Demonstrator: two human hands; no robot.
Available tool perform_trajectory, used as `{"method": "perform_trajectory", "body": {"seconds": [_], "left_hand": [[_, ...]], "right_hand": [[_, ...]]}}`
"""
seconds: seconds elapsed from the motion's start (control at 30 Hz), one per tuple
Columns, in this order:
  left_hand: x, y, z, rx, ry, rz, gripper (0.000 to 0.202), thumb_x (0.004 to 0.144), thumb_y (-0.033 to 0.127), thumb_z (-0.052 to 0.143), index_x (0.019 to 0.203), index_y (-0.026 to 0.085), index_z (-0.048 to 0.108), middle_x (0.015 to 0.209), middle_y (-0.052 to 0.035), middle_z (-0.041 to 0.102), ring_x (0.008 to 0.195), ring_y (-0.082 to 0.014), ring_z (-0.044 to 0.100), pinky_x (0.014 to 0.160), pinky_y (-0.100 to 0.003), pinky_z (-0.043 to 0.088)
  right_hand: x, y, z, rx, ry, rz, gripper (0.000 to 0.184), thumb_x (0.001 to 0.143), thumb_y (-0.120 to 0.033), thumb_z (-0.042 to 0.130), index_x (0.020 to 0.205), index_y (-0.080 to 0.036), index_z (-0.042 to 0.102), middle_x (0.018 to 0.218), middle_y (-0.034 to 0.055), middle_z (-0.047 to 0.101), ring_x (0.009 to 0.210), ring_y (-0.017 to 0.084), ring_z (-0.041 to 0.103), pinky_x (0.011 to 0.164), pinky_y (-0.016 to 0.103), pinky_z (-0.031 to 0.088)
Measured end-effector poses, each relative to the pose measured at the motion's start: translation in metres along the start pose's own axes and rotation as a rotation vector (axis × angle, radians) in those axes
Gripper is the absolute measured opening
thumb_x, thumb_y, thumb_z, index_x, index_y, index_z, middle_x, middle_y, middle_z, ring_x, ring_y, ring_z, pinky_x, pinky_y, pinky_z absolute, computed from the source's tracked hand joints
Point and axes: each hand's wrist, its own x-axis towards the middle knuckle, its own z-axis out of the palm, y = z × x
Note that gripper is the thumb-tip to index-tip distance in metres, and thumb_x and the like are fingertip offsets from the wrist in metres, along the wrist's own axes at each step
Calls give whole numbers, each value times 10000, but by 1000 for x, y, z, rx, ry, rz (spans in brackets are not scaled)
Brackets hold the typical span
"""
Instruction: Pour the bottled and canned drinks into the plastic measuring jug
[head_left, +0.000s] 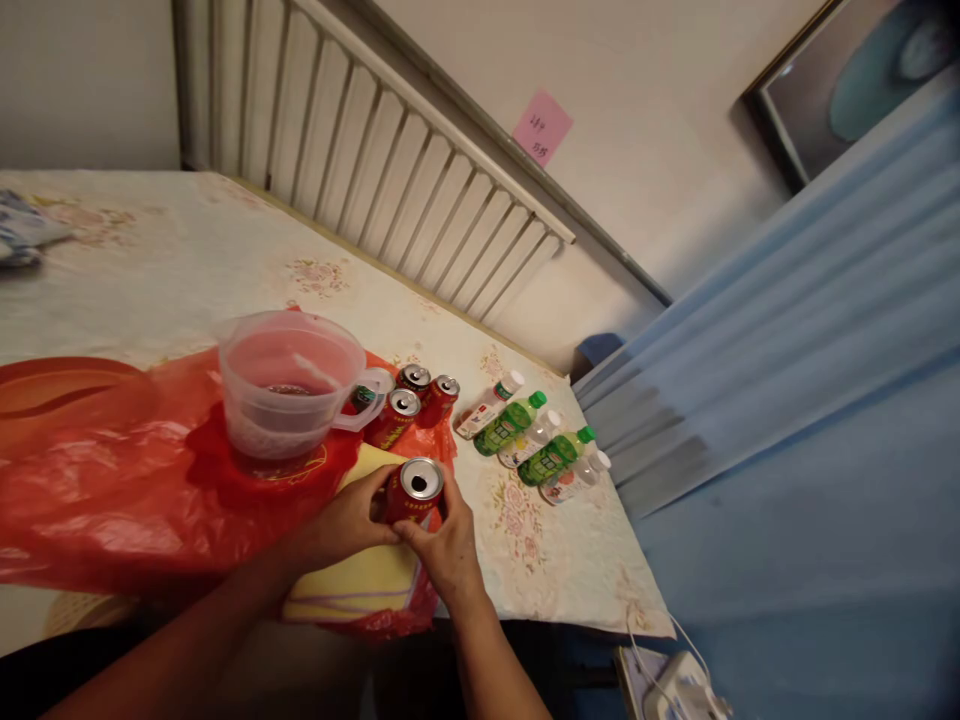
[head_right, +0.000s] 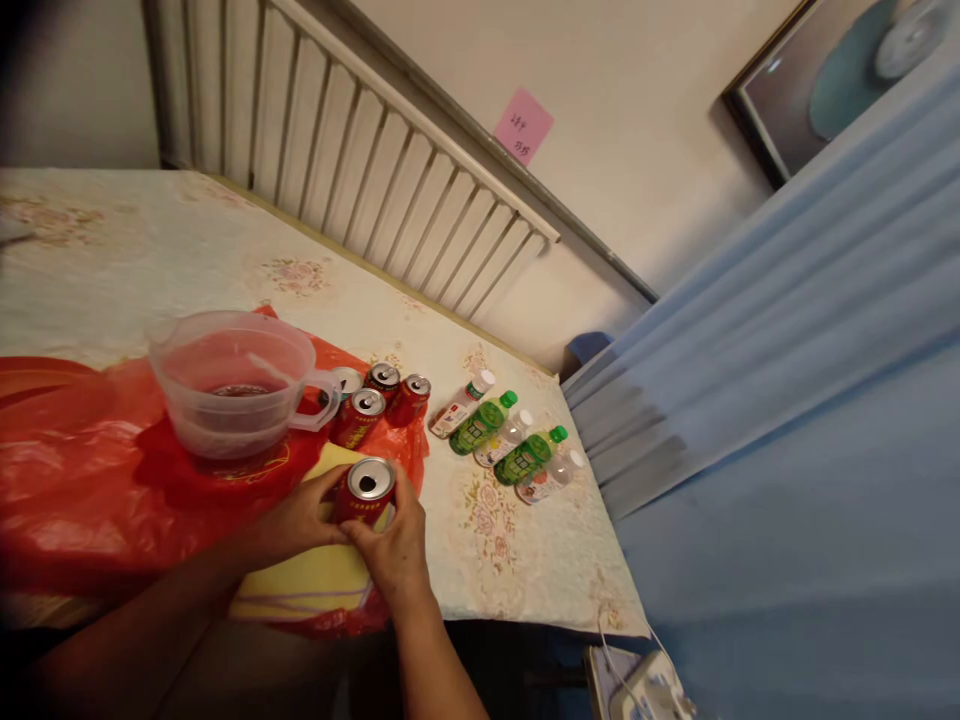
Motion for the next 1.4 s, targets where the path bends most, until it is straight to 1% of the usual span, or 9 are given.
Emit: {"method": "perform_trajectory", "body": {"seconds": [0.13, 0.3, 0.57, 0.77, 0.9, 1.03, 1.2, 1.27, 1.4], "left_hand": [[0, -5, 2, -94, -52, -47, 830, 649, 220, 800, 1400, 174, 448, 1331, -106, 637, 1224, -307, 597, 1048, -427, 492], [1, -6, 2, -87, -84, -48, 824, 684, 287, 805, 1416, 197, 438, 1356, -93, 619, 1227, -302, 591, 1100, -453, 443], [1, -5, -2, -26, -74, -38, 829, 668, 270, 811, 1411, 182, 455, 1351, -88, 629, 1230, -302, 583, 1091, -416, 446], [0, -6, -3, -23, -65, -29, 783, 692, 272, 818, 1384, 169, 465, 1370, -98, 621, 1275, -304, 559, 1084, -373, 445], [0, -7, -3, -38, -34, -7, 783, 685, 269, 830, 1374, 166, 472, 1382, -115, 612, 1276, -313, 560, 1076, -375, 454], [-1, -4, -2, -9, -22, 1, 785, 680, 284, 827, 1371, 149, 480, 1338, -121, 640, 1236, -320, 587, 1051, -387, 475], [-1, -6, -2, -40, -26, -18, 800, 654, 230, 797, 1384, 171, 474, 1317, -111, 651, 1187, -311, 614, 1027, -405, 498], [0, -9, -2, -77, -37, -15, 824, 633, 210, 793, 1391, 185, 471, 1319, -104, 650, 1191, -310, 613, 1031, -416, 496], [0, -13, -3, -88, -38, -10, 827, 606, 186, 789, 1376, 193, 486, 1318, -93, 651, 1182, -298, 615, 1033, -415, 491]], "right_hand": [[-1, -1, -4, -5, -18, 2, 789, 606, -164, 814, 1360, -245, 596, 1289, 39, 683, 1307, 294, 566, 1142, 435, 423], [-1, -2, -5, 29, -39, 59, 828, 606, -158, 814, 1392, -214, 561, 1353, 66, 645, 1304, 286, 567, 1153, 438, 400], [-1, 2, -3, 81, -33, 34, 830, 591, -147, 824, 1379, -227, 577, 1329, 48, 665, 1262, 268, 604, 1110, 403, 451], [-2, 3, -2, 63, -25, 46, 835, 595, -129, 811, 1390, -222, 572, 1347, 52, 652, 1297, 274, 576, 1134, 411, 425], [-2, 5, -1, 74, -29, 68, 841, 605, -135, 809, 1403, -223, 558, 1369, 59, 635, 1295, 282, 577, 1136, 415, 428], [-1, 10, 1, 67, -28, 31, 831, 610, -147, 815, 1399, -227, 565, 1326, 51, 662, 1294, 294, 576, 1125, 412, 447], [-1, 15, 2, 52, -8, -13, 844, 600, -145, 824, 1401, -227, 572, 1286, 52, 687, 1270, 303, 596, 1098, 420, 476], [-1, 15, 2, 51, -7, -10, 855, 595, -142, 826, 1405, -227, 567, 1284, 50, 689, 1258, 297, 605, 1102, 416, 472], [-1, 14, 2, 59, -14, 27, 801, 598, -142, 831, 1361, -216, 599, 1315, 53, 675, 1276, 287, 589, 1134, 408, 430]]}}
